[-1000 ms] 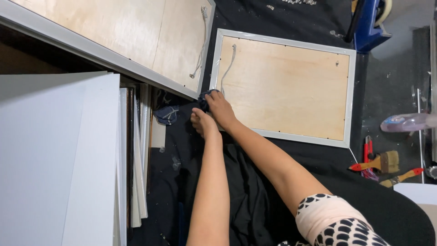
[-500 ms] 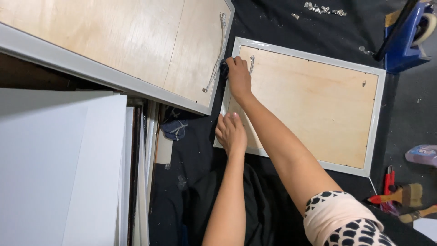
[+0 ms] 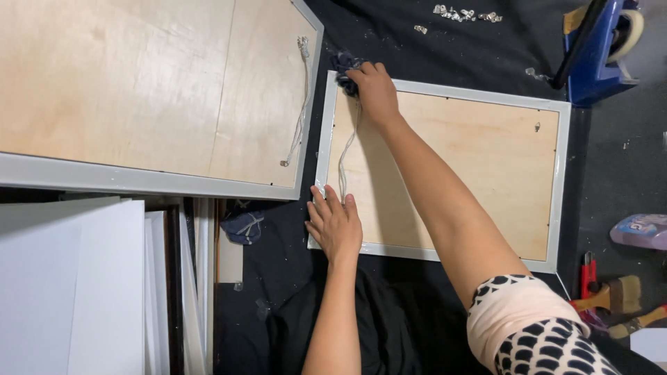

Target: Cleaning a picture frame and attaching a hanging wire to the back.

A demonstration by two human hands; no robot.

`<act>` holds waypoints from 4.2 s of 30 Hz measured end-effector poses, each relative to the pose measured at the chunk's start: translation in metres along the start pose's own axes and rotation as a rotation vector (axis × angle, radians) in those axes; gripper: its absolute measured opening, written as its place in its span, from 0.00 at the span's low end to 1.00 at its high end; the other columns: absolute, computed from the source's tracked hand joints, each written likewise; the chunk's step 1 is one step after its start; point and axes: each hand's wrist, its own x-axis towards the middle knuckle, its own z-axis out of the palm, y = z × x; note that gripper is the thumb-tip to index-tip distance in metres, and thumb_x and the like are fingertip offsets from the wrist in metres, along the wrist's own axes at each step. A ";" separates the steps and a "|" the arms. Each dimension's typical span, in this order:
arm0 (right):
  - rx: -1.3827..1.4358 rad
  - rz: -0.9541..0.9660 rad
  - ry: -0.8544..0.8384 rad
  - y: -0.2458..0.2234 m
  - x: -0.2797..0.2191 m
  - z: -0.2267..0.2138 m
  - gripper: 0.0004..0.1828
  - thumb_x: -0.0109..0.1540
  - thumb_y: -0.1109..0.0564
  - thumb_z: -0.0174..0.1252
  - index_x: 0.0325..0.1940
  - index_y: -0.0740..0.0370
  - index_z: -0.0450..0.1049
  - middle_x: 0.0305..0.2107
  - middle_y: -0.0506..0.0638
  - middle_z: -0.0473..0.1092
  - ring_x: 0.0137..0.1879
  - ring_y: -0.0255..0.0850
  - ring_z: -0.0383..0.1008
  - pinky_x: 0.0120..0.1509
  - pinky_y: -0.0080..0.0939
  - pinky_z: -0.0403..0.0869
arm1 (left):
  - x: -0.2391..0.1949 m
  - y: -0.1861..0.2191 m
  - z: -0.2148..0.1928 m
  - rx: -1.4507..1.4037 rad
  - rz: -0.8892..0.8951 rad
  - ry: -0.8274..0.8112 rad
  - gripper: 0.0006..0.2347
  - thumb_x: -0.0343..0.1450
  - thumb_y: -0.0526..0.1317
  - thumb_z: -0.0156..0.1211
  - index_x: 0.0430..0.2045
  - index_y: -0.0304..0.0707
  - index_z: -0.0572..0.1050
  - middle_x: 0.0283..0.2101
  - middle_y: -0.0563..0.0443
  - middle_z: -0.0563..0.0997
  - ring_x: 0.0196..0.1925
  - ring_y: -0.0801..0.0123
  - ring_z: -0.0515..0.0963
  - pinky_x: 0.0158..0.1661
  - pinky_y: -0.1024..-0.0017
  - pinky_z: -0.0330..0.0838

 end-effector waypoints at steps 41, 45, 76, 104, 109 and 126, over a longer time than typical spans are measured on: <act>-0.305 0.685 -0.211 0.277 -0.336 -0.194 0.25 0.68 0.66 0.56 0.69 0.54 0.74 0.50 0.56 0.75 0.54 0.48 0.78 0.57 0.49 0.78 | -0.022 0.009 -0.006 0.129 0.045 0.045 0.27 0.82 0.58 0.27 0.76 0.47 0.53 0.80 0.49 0.43 0.79 0.49 0.45 0.70 0.46 0.44; -0.235 0.704 -0.276 0.241 -0.371 -0.214 0.27 0.67 0.67 0.55 0.71 0.56 0.72 0.53 0.58 0.74 0.57 0.50 0.77 0.58 0.50 0.78 | -0.021 0.000 -0.003 0.092 0.071 0.052 0.28 0.82 0.59 0.26 0.75 0.46 0.53 0.80 0.49 0.43 0.79 0.50 0.45 0.71 0.46 0.44; -0.151 1.156 -0.161 0.142 -0.526 -0.253 0.21 0.60 0.58 0.60 0.57 0.66 0.78 0.49 0.67 0.68 0.52 0.60 0.76 0.52 0.55 0.79 | -0.043 -0.065 0.013 -0.182 0.078 0.155 0.28 0.81 0.58 0.37 0.69 0.36 0.63 0.74 0.42 0.58 0.74 0.46 0.58 0.71 0.52 0.54; 0.784 1.300 0.071 0.124 -0.475 -0.339 0.21 0.65 0.52 0.61 0.61 0.60 0.74 0.53 0.61 0.68 0.59 0.54 0.72 0.53 0.53 0.81 | -0.154 0.070 0.282 0.574 1.467 -0.064 0.27 0.71 0.45 0.64 0.67 0.49 0.64 0.70 0.40 0.64 0.71 0.49 0.67 0.66 0.57 0.65; 0.696 1.207 0.078 0.114 -0.437 -0.363 0.18 0.64 0.54 0.63 0.58 0.57 0.77 0.47 0.57 0.75 0.55 0.49 0.76 0.53 0.45 0.81 | -0.145 0.091 0.362 0.379 1.657 0.279 0.10 0.73 0.37 0.57 0.48 0.41 0.78 0.53 0.43 0.81 0.58 0.52 0.80 0.54 0.65 0.76; 0.699 1.213 0.092 0.137 -0.448 -0.339 0.15 0.64 0.55 0.60 0.54 0.60 0.79 0.38 0.56 0.76 0.46 0.42 0.77 0.50 0.39 0.80 | -0.117 0.061 0.251 0.593 1.921 0.146 0.13 0.75 0.37 0.53 0.54 0.37 0.76 0.60 0.42 0.77 0.63 0.54 0.76 0.59 0.66 0.73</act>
